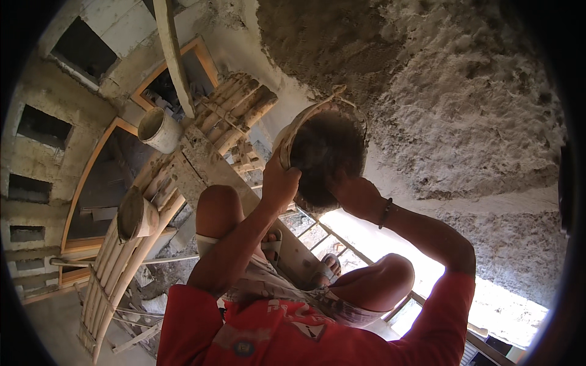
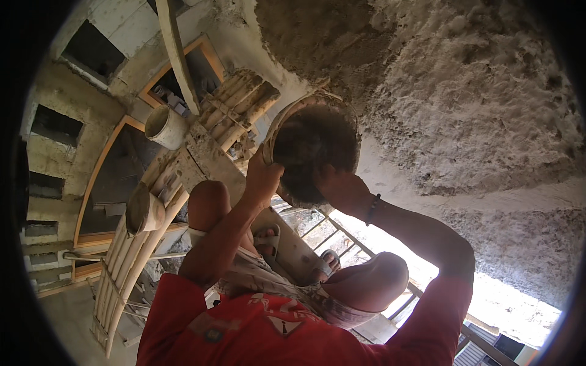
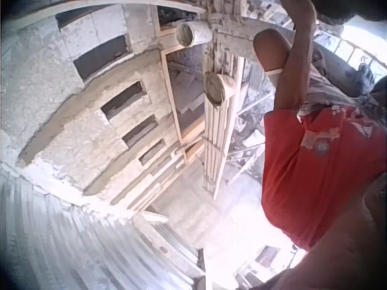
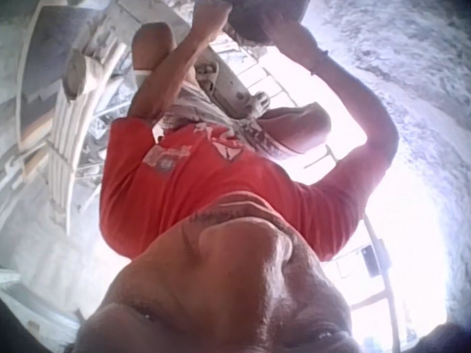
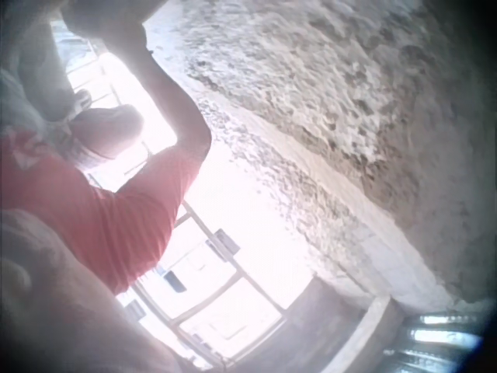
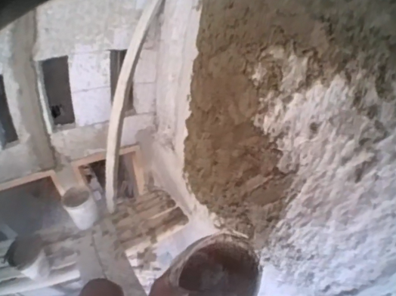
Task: The person scoops wet plaster from a bucket using a trowel and spreads it onto a rough wall surface while positioned on a scaffolding.
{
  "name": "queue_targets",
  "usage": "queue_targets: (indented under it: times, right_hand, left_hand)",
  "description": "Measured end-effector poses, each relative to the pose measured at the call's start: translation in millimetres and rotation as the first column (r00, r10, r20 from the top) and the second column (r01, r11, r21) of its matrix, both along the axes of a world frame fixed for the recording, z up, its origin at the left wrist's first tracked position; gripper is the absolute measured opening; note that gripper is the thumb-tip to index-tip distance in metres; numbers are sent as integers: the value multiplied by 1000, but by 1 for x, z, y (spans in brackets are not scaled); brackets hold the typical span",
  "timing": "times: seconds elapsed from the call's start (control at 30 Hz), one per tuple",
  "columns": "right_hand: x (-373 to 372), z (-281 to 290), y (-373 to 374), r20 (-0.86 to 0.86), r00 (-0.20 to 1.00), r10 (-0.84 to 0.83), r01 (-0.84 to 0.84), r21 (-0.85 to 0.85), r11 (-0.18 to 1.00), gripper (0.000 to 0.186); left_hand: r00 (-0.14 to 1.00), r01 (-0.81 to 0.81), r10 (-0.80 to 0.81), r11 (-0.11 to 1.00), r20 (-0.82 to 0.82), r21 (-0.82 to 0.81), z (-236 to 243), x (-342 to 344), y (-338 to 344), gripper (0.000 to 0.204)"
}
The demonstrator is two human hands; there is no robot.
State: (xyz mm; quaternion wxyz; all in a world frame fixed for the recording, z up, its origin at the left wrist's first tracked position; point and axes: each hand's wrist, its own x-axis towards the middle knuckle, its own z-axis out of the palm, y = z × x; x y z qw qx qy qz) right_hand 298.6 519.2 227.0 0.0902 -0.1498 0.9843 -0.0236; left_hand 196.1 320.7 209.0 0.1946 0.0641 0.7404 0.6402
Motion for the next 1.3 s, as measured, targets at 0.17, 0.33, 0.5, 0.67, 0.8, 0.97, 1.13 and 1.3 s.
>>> queue_targets:
  times: [0.17, 0.33, 0.5, 0.67, 0.8, 0.97, 1.13, 1.3]
  right_hand:
    - [12, 51, 36, -129, 990, 60, -18, 304, 952, 31]
    - [-9, 52, 31, -350, 937, -14, 171, 421, 891, 19]
    - [-6, 17, 46, -32, 976, -216, 218, 224, 950, 12]
    - [27, -38, 58, 165, 946, -279, 303, -140, 943, 35]
    - [28, -57, 34, 220, 926, -305, 375, -464, 802, 47]
    - [33, -23, 29, 184, 879, -439, 457, -585, 670, 39]
    - [28, -8, 42, 48, 899, -435, 428, -303, 851, 41]
    - [23, 9, 45, -2, 930, -369, 347, -335, 876, 35]
  left_hand:
    - [1000, 11, -11, 999, -3, -44, -6, 6, -2, 68]
    - [984, 95, -126, 968, -126, -232, 6, 16, 8, 71]
    - [978, 44, -74, 987, -195, -155, 12, 24, 12, 70]
    - [972, 114, -159, 963, -173, -243, 16, 28, 21, 71]
    - [970, 67, -131, 955, -207, -290, 17, 28, 18, 68]
    - [955, -35, -1, 993, -298, -114, 6, 21, 12, 67]
    - [995, -70, 72, 997, -67, 28, 13, 13, 13, 55]
    - [991, -119, 108, 979, 73, 168, 11, 5, 13, 53]
